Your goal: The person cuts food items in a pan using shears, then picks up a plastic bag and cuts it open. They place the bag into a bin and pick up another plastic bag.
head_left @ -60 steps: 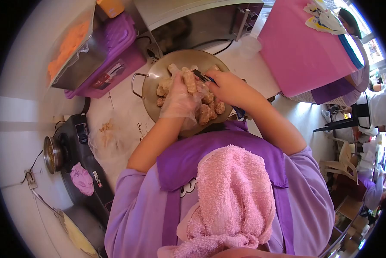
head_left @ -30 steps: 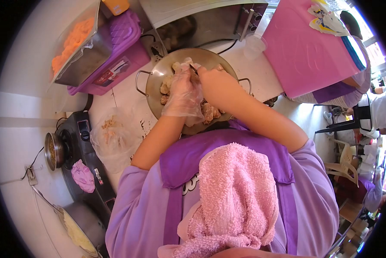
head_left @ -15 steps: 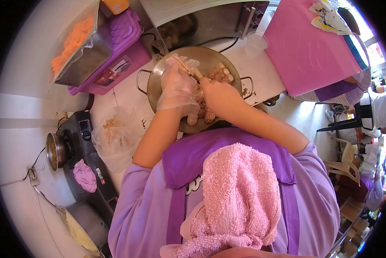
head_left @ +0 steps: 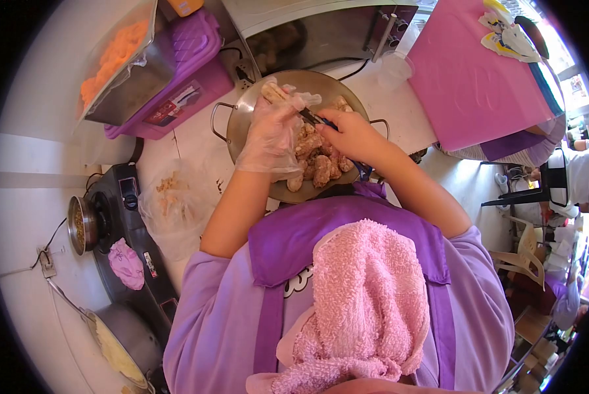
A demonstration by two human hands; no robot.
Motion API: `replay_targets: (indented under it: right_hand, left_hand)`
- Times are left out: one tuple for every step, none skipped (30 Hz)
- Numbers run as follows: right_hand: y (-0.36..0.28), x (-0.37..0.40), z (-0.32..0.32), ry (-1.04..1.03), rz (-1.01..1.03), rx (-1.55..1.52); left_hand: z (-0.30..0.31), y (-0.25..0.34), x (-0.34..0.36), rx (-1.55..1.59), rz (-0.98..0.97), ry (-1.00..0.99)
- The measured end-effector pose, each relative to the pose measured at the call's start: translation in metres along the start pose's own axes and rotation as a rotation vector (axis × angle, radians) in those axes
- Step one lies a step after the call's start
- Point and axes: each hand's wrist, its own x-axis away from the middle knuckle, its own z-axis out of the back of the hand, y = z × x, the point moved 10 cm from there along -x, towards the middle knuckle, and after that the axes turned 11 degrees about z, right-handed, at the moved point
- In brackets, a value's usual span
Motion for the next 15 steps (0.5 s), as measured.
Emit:
replay_targets:
  right_hand:
    - [0.000,0.001,0.003,-0.001,0.000,0.001]
    - [-0.002,0.002,0.007,-0.002,0.028,0.012]
    - [-0.004,0.002,0.011,-0.004,0.058,0.023]
    - [-0.001,0.000,0.014,-0.005,0.059,0.023]
    - [0.005,-0.001,0.024,0.061,0.036,-0.026]
    - [0.008,-0.003,0.032,0.129,0.014,-0.076]
    - [0.005,-0.005,0.033,0.129,0.013,-0.076]
    - [-0.009,-0.007,0.043,0.193,0.102,-0.017]
    - [-0.023,-0.008,0.050,0.257,0.190,0.043]
    - [-0.026,-0.011,0.048,0.258,0.189,0.042]
    - [-0.032,-0.014,0.047,0.268,0.201,0.089]
    - [-0.036,-0.016,0.045,0.278,0.214,0.138]
    - [-0.037,-0.018,0.043,0.280,0.215,0.139]
    - [-0.035,-0.019,0.043,0.307,0.187,0.189]
    - [-0.033,-0.019,0.043,0.333,0.158,0.240]
  left_hand:
    - [0.007,0.000,-0.001,-0.028,-0.005,0.033]
    - [0.012,0.001,-0.002,-0.055,-0.009,0.066]
    - [0.013,0.004,-0.001,-0.055,-0.010,0.067]
    - [0.016,0.009,0.000,-0.057,-0.025,0.091]
    - [0.017,0.013,0.002,-0.058,-0.040,0.114]
    - [0.016,0.014,0.003,-0.058,-0.041,0.115]
    - [0.009,0.012,0.005,-0.081,-0.026,0.058]
    - [0.001,0.010,0.007,-0.103,-0.009,0.002]
    - [-0.001,0.010,0.008,-0.104,-0.007,0.002]
    - [-0.016,-0.001,0.008,0.116,0.118,-0.170]
    - [-0.035,-0.008,0.012,0.337,0.244,-0.342]
    - [-0.044,-0.009,0.014,0.334,0.245,-0.344]
    - [-0.045,-0.015,0.016,0.367,0.263,-0.219]
    - [-0.040,-0.020,0.017,0.398,0.280,-0.093]
    - [-0.037,-0.022,0.014,0.397,0.280,-0.096]
